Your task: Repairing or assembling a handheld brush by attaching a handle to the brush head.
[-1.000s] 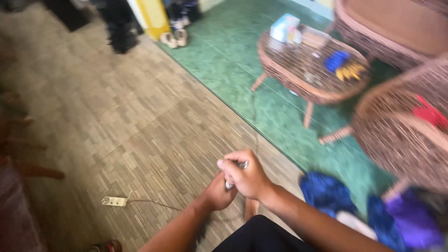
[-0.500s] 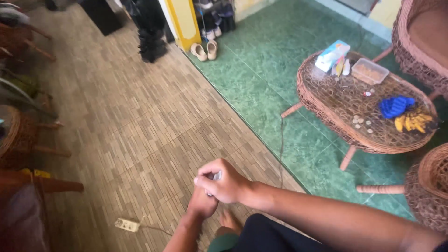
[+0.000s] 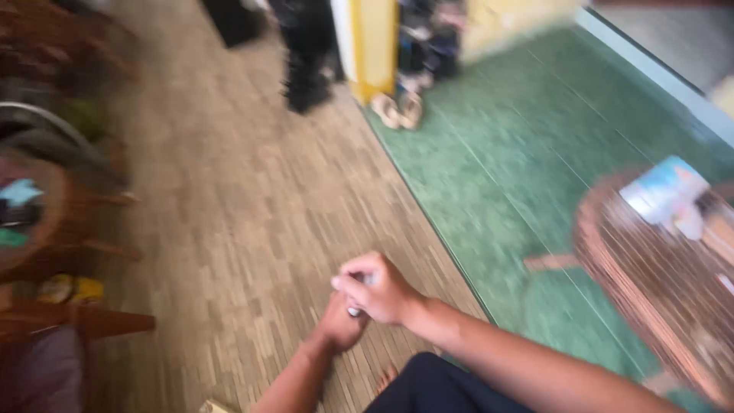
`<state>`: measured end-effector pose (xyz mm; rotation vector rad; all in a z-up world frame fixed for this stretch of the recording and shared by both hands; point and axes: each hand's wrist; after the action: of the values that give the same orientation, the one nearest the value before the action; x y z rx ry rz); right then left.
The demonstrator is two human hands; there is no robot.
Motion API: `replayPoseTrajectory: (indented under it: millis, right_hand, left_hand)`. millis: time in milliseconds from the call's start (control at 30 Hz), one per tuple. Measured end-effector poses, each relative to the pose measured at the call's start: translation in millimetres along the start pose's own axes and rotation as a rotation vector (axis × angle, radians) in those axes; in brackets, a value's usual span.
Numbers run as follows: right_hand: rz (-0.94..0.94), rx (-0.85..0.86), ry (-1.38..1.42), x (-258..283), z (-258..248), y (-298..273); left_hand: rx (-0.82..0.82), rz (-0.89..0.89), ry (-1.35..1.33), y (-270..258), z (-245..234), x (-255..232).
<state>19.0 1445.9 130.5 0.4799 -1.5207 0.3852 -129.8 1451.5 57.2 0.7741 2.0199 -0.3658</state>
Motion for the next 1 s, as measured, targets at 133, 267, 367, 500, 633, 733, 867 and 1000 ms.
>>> replayPoseTrajectory:
  millis: [133, 267, 367, 500, 633, 733, 867, 1000]
  right_hand:
    - [0.047, 0.081, 0.066, 1, -29, 66]
    - [0.056, 0.169, 0.063, -15, -63, 153]
    - [0.072, 0.257, 0.1, -31, -97, 224]
    - [0.067, 0.387, 0.188, -30, -143, 329]
    - [0.002, 0.456, 0.099, -6, -166, 409]
    - [-0.007, 0.483, -0.013, -8, -173, 458]
    - [0.067, 0.517, -0.037, -19, -178, 549]
    - [0.088, 0.522, 0.031, -53, -177, 645]
  left_hand:
    - [-0.07, -0.07, -0.109, 38, -46, 8]
    - [-0.018, -0.265, -0.101, 87, -103, 53]
    - [-0.067, -0.358, -0.13, 132, -144, 80]
    - [-0.178, -0.467, -0.032, 191, -178, 140]
    - [-0.207, -0.536, -0.052, 241, -234, 172]
    - [-0.337, -0.275, -0.01, 261, -266, 191]
    - [-0.325, -0.439, -0.295, 293, -332, 240]
    - [-0.26, -0.448, -0.154, 322, -406, 317]
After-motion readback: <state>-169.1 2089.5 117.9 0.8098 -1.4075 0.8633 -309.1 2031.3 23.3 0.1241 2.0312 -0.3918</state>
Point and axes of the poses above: each hand's wrist, its own y-axis towards the middle knuckle, its own z-axis out of the palm, x = y × z, and after that the axes turned 10 degrees about x, right-handed
